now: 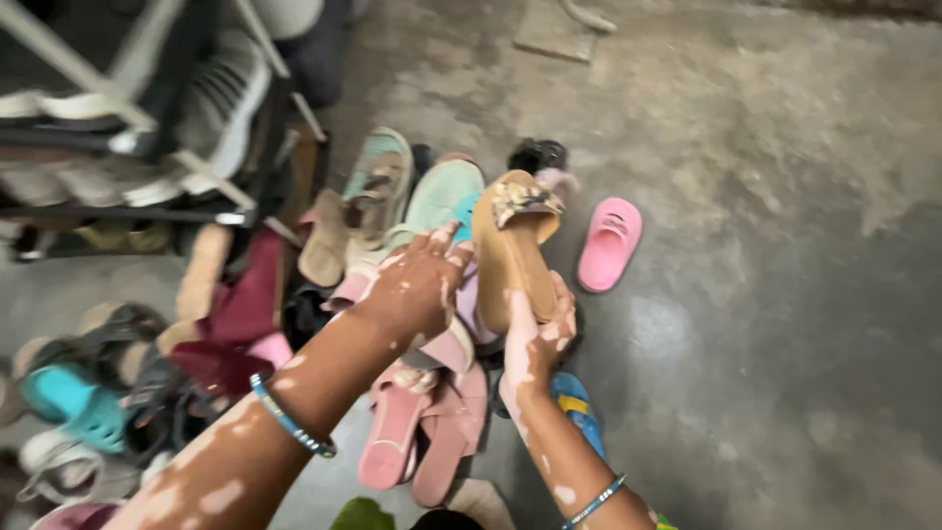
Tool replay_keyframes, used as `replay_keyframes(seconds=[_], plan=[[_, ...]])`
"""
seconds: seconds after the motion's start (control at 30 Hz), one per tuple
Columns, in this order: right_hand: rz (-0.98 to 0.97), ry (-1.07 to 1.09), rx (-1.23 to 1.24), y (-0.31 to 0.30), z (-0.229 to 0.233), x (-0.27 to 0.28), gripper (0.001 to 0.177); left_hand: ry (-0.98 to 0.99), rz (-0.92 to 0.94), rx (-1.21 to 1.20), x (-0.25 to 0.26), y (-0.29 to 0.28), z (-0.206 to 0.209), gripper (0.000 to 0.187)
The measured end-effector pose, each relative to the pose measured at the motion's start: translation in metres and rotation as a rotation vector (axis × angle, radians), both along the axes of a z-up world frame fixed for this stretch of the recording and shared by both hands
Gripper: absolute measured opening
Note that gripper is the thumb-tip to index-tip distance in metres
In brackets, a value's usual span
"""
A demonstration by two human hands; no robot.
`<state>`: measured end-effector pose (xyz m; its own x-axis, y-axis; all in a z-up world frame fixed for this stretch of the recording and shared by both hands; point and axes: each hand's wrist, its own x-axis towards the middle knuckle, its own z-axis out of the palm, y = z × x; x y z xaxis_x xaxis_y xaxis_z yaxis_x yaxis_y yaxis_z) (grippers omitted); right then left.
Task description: The person wipes the exterior and interior of a pair of brown slip-on shoes and a pair of floral slide sandals using a green cloth. After cleaning, the person places the shoes onto a multi-tiered shoe rack.
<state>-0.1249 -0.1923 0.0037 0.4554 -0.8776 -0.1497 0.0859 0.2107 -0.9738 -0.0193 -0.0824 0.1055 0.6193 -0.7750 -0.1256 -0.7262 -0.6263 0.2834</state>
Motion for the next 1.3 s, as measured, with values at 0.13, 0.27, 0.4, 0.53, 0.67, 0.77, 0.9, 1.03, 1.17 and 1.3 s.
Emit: replay_keyframes(seconds=[0.13, 0.27, 0.4, 0.53, 0.67, 0.77, 0.9, 1.03, 1.17, 1.3], plan=[[0.186, -0.026, -0.284, 0.046, 0.04, -0.002, 0.056, -0.129, 0.042, -0.037, -0.004, 0.064, 0.021, 0.059], [0.486, 0.021, 0.0, 0.099, 0.066, -0.009, 0.066, -0.19, 0.175, -0.017, -0.019, 0.141, 0.049, 0.056], [0.673, -0.118, -0.443, 0.146, 0.087, 0.0, 0.065, -0.229, 0.378, 0.146, -0.04, 0.212, 0.081, 0.055], [0.897, -0.145, -0.527, 0.196, 0.116, 0.004, 0.068, -0.245, 0.557, 0.149, -0.073, 0.283, 0.11, 0.064], [1.073, -0.223, -0.493, 0.256, 0.149, 0.0, 0.068, -0.15, 0.845, 0.098, -0.115, 0.353, 0.119, 0.066], [1.151, -0.314, -0.627, 0.3, 0.167, -0.011, 0.068, -0.086, 0.997, -0.088, -0.146, 0.402, 0.106, 0.061], [1.269, -0.368, -0.703, 0.357, 0.192, -0.017, 0.068, -0.389, 0.94, -0.403, -0.174, 0.455, 0.09, 0.08], [1.411, -0.388, -0.833, 0.403, 0.185, -0.032, 0.071, -0.057, 1.376, -0.906, -0.219, 0.487, 0.076, 0.077], [1.605, -0.491, -0.614, 0.455, 0.156, -0.044, 0.077, 0.326, 1.663, -1.316, -0.246, 0.513, 0.074, 0.07], [1.693, -0.471, -0.675, 0.492, 0.104, -0.072, 0.079, 0.253, 1.739, -1.525, -0.269, 0.532, 0.031, 0.067]])
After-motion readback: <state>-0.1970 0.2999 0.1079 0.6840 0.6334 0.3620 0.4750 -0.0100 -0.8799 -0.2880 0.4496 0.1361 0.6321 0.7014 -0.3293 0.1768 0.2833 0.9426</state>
